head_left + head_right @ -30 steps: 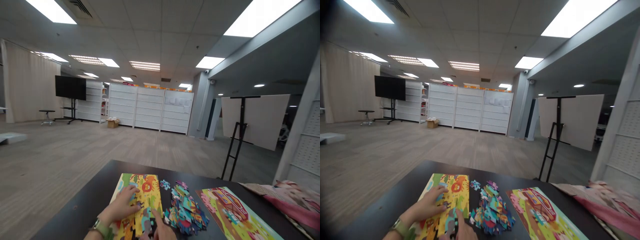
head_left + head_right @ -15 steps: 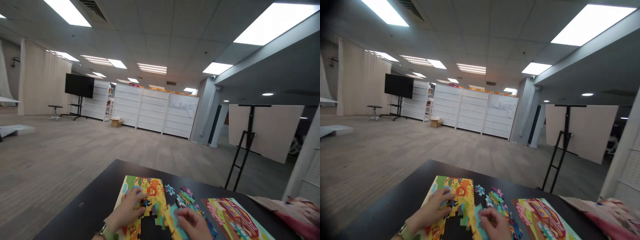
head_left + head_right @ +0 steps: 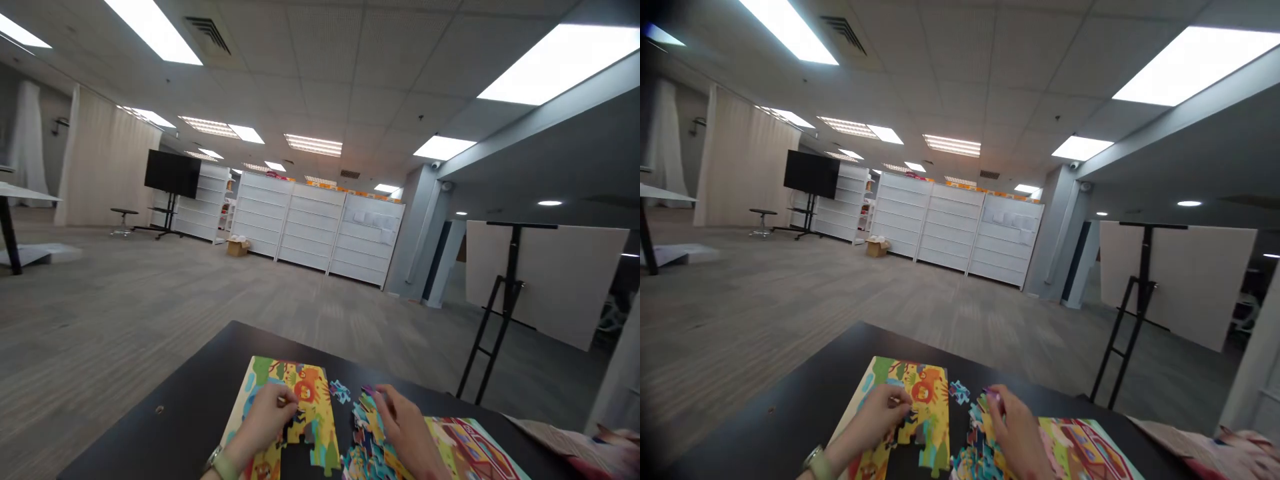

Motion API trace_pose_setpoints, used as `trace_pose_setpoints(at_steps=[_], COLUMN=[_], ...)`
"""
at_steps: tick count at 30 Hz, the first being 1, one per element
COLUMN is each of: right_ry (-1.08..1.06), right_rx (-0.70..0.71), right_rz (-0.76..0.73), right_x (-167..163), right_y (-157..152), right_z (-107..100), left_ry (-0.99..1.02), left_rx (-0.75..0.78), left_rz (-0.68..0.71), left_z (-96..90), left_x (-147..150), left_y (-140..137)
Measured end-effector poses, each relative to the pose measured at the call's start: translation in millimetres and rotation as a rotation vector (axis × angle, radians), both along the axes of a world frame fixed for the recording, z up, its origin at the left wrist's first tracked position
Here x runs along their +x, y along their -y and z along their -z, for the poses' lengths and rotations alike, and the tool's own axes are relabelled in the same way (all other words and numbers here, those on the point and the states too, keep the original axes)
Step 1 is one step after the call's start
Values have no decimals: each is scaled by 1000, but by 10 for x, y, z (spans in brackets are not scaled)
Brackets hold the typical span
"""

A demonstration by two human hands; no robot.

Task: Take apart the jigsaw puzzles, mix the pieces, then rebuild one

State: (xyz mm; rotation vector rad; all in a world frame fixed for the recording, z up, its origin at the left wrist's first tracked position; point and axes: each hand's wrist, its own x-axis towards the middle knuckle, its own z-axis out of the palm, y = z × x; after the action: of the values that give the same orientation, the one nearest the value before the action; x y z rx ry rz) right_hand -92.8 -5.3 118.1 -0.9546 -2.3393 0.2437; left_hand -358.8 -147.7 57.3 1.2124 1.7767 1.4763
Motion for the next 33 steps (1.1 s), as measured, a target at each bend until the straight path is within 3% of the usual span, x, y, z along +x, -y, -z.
trace_pose_setpoints(at_steps=[2, 4, 7, 12, 17, 22, 25, 30, 33], right_ry=[14, -19, -64, -149, -157, -319, -277, -191, 20], right_rx=[-43, -49, -83, -290, -320, -240, -138, 82, 110], right_rz=[-186, -281, -337, -441, -623, -565, -475, -317, -230], right_x=[-164, -265, -303, -340, -392, -330, -251, -33, 84], right_y=[65, 107, 148, 267, 324, 349, 350, 152, 13], right_z=[-19, 41, 233, 479, 440, 289, 187, 76, 30], left_ry=[133, 244, 361, 396, 340, 521, 372, -195, -271], left_rx=[11, 31, 77, 131, 201, 133, 75, 63, 83], left_rz=[-10, -21, -23, 48, 146, 246, 159, 47, 66], left_z=[5, -10, -47, -29, 23, -35, -97, -281, -368], left_x=[1, 10, 54, 299, 546, 614, 619, 474, 354], left_y=[-29, -41, -63, -150, -205, -208, -156, -12, 29])
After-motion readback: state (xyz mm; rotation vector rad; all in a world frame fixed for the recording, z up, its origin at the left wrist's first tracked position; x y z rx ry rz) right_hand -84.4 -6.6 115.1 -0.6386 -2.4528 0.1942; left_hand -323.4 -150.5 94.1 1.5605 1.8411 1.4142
